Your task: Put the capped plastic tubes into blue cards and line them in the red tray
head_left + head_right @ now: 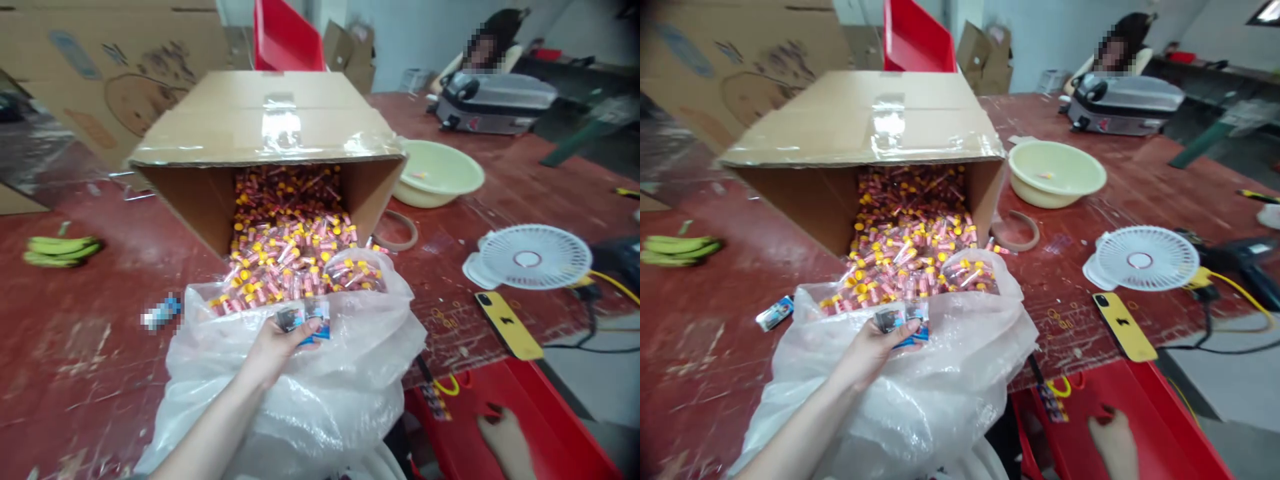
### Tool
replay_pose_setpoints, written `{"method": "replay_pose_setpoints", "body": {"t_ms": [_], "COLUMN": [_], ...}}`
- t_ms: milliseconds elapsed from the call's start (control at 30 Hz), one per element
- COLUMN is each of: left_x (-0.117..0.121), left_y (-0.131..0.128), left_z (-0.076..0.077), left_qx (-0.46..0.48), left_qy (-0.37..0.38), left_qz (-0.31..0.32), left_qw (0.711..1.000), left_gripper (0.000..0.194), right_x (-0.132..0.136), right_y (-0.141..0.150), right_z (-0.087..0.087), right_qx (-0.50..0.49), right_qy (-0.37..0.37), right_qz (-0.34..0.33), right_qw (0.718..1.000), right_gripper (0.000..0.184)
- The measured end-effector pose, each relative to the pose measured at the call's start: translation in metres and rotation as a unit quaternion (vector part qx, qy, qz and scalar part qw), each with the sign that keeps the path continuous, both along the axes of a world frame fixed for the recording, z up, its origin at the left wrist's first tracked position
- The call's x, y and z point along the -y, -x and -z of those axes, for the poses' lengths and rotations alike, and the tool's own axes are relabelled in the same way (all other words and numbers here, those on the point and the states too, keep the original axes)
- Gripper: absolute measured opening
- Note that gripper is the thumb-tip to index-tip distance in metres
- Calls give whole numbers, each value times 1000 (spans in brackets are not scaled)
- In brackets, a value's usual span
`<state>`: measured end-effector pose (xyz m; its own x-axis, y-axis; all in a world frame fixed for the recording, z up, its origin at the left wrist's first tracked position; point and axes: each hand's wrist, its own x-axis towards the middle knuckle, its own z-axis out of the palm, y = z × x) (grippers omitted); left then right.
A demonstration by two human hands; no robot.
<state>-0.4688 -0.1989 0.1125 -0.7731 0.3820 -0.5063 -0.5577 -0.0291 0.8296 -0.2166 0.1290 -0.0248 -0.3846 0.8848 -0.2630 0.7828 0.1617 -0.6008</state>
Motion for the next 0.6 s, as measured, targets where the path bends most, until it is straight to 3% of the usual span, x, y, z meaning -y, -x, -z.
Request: {"method": "replay_pose_setpoints", "body": {"t_ms": [100,167,200,267,333,400,500,600], "left_x": [2,2,2,3,4,5,10,14], "left_y": [4,4,4,4,3,2,2,3], "left_z": [3,3,3,3,3,3,3,3], "left_qx": [3,9,13,19,18,19,33,27], "left_qy": [-7,-10,-13,-20,-33,-42,-39,-32], "left_qz": [4,9,11,8,-4,-20,-28,-16], "left_qw": [1000,1000,1000,1000,999,999,998,999], "left_gripper": [36,35,35,36,38,40,45,46], "right_x": [5,32,50,89,124,151,169,162], "right_y": [40,91,122,188,245,282,299,295], "right_z": [-51,-88,-103,-122,-125,-117,-101,-98], "right_qx": [-109,-212,-267,-279,-182,-133,-111,-136], "right_qy": [-168,-280,-296,-226,-117,-71,-27,19], "right_qz": [-12,-88,-144,-324,-458,-504,-521,-511], "right_qw": [980,932,906,875,862,851,846,849], "right_gripper": [17,17,18,16,11,18,34,22]}}
